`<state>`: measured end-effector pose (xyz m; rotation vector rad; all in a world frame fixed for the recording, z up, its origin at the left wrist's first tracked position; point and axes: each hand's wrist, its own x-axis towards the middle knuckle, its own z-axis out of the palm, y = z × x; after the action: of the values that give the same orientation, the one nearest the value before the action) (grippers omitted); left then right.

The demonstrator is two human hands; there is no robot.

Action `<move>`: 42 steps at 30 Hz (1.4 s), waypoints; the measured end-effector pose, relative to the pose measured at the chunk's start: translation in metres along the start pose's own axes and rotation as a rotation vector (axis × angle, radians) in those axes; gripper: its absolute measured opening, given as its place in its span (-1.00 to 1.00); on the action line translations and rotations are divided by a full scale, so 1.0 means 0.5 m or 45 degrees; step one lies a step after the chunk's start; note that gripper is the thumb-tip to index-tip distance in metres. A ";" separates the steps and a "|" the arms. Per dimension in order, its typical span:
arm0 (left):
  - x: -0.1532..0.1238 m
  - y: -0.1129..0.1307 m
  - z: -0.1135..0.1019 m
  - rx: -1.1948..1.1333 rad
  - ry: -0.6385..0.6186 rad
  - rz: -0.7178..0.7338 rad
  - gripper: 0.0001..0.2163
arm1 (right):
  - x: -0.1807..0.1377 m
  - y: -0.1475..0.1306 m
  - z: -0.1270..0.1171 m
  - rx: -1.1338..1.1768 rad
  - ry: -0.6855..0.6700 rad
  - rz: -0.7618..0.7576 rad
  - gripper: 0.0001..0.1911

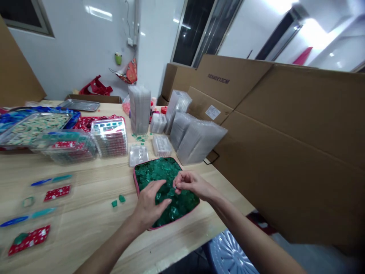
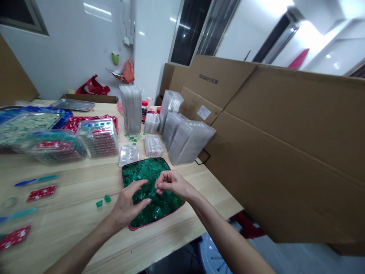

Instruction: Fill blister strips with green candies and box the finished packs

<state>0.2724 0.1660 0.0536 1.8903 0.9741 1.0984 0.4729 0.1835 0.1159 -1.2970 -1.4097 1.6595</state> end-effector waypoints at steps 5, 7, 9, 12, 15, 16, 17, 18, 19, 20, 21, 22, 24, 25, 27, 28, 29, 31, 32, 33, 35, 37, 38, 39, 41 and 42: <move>0.008 0.014 -0.015 -0.309 0.059 -0.292 -0.79 | 0.042 -0.010 0.059 0.120 -0.007 -0.072 -0.67; 0.005 0.007 -0.023 -0.364 0.094 -0.331 -0.78 | 0.049 -0.012 0.069 0.157 -0.026 -0.101 -0.68; 0.001 0.000 -0.030 -0.404 0.122 -0.332 -0.77 | 0.053 -0.011 0.074 0.157 -0.047 -0.141 -0.71; -0.003 -0.006 -0.038 -0.394 0.217 -0.310 -0.78 | 0.056 -0.007 0.080 0.143 -0.064 -0.188 -0.74; -0.008 -0.009 -0.043 -0.339 0.336 -0.258 -0.79 | 0.062 -0.004 0.088 0.161 -0.074 -0.195 -0.73; -0.010 -0.011 -0.043 -0.332 0.367 -0.242 -0.80 | 0.064 -0.003 0.091 0.170 -0.073 -0.188 -0.73; -0.012 -0.013 -0.044 -0.333 0.392 -0.229 -0.80 | 0.067 -0.002 0.095 0.181 -0.069 -0.178 -0.72; -0.013 -0.015 -0.044 -0.339 0.414 -0.222 -0.80 | 0.070 -0.002 0.099 0.192 -0.062 -0.165 -0.72; -0.013 -0.017 -0.044 -0.353 0.430 -0.221 -0.79 | 0.073 -0.002 0.104 0.202 -0.056 -0.151 -0.71; -0.013 -0.019 -0.045 -0.382 0.440 -0.228 -0.79 | 0.076 -0.002 0.108 0.212 -0.051 -0.139 -0.70; -0.012 -0.020 -0.046 -0.428 0.445 -0.248 -0.79 | 0.079 -0.002 0.113 0.219 -0.046 -0.132 -0.69; -0.010 -0.021 -0.047 -0.492 0.448 -0.281 -0.78 | 0.082 -0.002 0.117 0.224 -0.040 -0.130 -0.68; -0.005 -0.021 -0.052 -0.657 0.450 -0.383 -0.78 | 0.087 -0.003 0.124 0.227 -0.033 -0.135 -0.69; -0.003 -0.021 -0.055 -0.744 0.452 -0.444 -0.76 | 0.089 -0.003 0.126 0.220 -0.033 -0.136 -0.70; 0.001 -0.018 -0.062 -0.903 0.453 -0.553 -0.73 | 0.092 -0.005 0.130 0.185 -0.034 -0.137 -0.74; 0.002 -0.015 -0.066 -0.969 0.451 -0.592 -0.71 | 0.094 -0.005 0.131 0.161 -0.034 -0.147 -0.76; 0.003 -0.012 -0.070 -1.028 0.441 -0.621 -0.72 | 0.095 -0.006 0.133 0.136 -0.034 -0.163 -0.78; 0.004 -0.005 -0.078 -1.151 0.413 -0.657 -0.78 | 0.098 -0.007 0.135 0.101 -0.034 -0.213 -0.80; 0.005 -0.002 -0.081 -1.212 0.404 -0.670 -0.81 | 0.099 -0.007 0.137 0.091 -0.036 -0.234 -0.80; 0.004 0.002 -0.084 -1.268 0.399 -0.689 -0.83 | 0.099 -0.007 0.138 0.078 -0.038 -0.243 -0.80; 0.004 0.006 -0.088 -1.331 0.400 -0.748 -0.82 | 0.100 -0.008 0.142 0.022 -0.025 -0.235 -0.79; 0.002 0.008 -0.090 -1.326 0.395 -0.814 -0.79 | 0.099 -0.010 0.145 -0.101 -0.002 -0.231 -0.82; 0.001 0.009 -0.091 -1.321 0.385 -0.838 -0.78 | 0.097 -0.012 0.147 -0.187 0.009 -0.242 -0.83; 0.001 0.009 -0.091 -1.322 0.373 -0.851 -0.77 | 0.096 -0.015 0.149 -0.284 0.016 -0.264 -0.85; -0.001 0.010 -0.092 -1.332 0.362 -0.857 -0.77 | 0.091 -0.023 0.154 -0.486 0.035 -0.346 -0.88; -0.002 0.011 -0.092 -1.331 0.367 -0.856 -0.77 | 0.089 -0.026 0.156 -0.581 0.061 -0.409 -0.88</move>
<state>0.2316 0.1724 0.0747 0.5188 0.8254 1.1256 0.3835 0.1977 0.1121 -1.2475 -1.9252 1.1266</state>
